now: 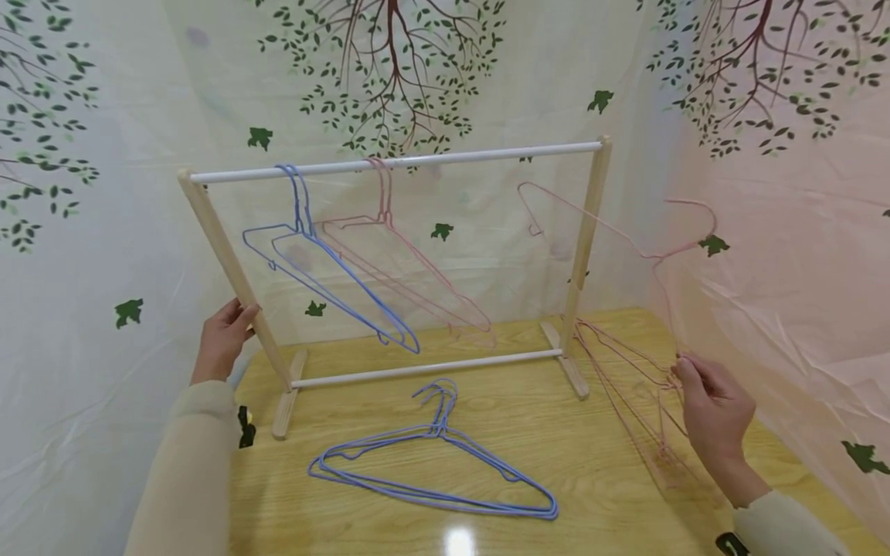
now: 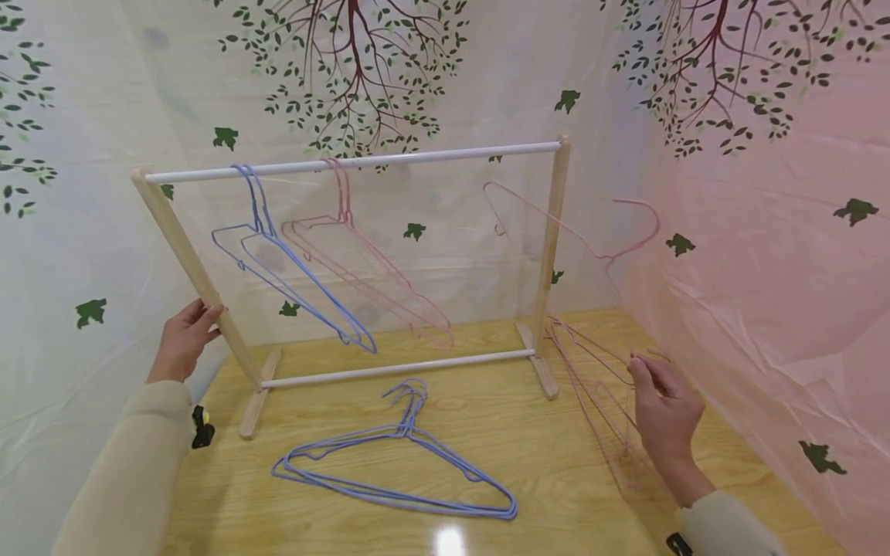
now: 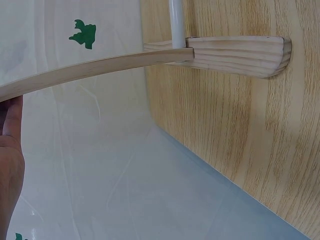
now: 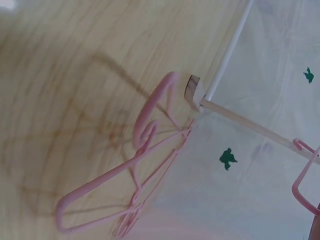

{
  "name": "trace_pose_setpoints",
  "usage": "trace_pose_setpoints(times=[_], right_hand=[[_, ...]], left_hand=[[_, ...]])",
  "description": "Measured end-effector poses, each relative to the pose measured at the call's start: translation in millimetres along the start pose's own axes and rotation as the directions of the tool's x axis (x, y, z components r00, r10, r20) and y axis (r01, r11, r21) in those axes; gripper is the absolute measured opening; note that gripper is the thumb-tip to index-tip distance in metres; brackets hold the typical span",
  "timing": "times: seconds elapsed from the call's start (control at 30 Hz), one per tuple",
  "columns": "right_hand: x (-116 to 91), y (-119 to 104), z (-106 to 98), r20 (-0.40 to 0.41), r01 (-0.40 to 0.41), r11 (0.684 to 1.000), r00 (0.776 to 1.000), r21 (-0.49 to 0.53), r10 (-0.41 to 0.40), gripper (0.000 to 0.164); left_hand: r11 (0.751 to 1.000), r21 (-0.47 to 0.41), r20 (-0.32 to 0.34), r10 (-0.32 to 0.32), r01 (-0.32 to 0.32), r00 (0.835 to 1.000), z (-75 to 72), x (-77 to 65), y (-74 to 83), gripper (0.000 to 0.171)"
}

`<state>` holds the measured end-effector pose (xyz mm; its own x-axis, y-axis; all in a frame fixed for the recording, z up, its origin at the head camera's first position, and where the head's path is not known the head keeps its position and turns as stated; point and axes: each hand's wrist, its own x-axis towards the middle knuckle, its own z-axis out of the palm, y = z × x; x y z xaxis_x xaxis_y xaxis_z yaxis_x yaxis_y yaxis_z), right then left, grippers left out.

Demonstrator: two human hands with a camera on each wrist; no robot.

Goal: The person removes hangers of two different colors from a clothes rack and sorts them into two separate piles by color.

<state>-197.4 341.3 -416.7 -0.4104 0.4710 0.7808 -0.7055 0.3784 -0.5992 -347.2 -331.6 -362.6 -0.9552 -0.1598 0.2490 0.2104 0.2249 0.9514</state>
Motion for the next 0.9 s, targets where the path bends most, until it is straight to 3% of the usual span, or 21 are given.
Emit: trace_pose_setpoints(times=[0.1,0.27,0.63,0.83,0.9], right_hand=[[-1,-6,-10,-0.025,0.026,1.000,0.999,-0.012,-0.026,0.009],[-3,-9,-27,-0.083,0.000,0.999,0.997,-0.035,-0.003,0.014],[-3,-7,-63,-0.261,0.037,0.996,0.965,0.077,-0.016,0.010],[0,-8,-74,-0.299,0.030,0.989,0.954,0.144,0.015,0.010],[0,-6,-78,-0.288,0.001,0.995,0.957,0.096,0.027,0.011]], left_hand=[[1.000,-0.008,-0.002,-0.004,0.004,1.000,0.3,1.5,0.1,0.065],[1.000,0.008,-0.005,-0.005,0.005,1.000,0.7,2.6,-0.3,0.064],[1.000,0.008,-0.003,-0.018,0.019,1.000,4.0,-3.7,11.1,0.057],[1.000,0.016,-0.002,-0.019,0.019,1.000,1.4,-1.8,4.4,0.061],[1.000,0.018,0.000,-0.013,0.013,1.000,1.3,-1.8,2.8,0.063]])
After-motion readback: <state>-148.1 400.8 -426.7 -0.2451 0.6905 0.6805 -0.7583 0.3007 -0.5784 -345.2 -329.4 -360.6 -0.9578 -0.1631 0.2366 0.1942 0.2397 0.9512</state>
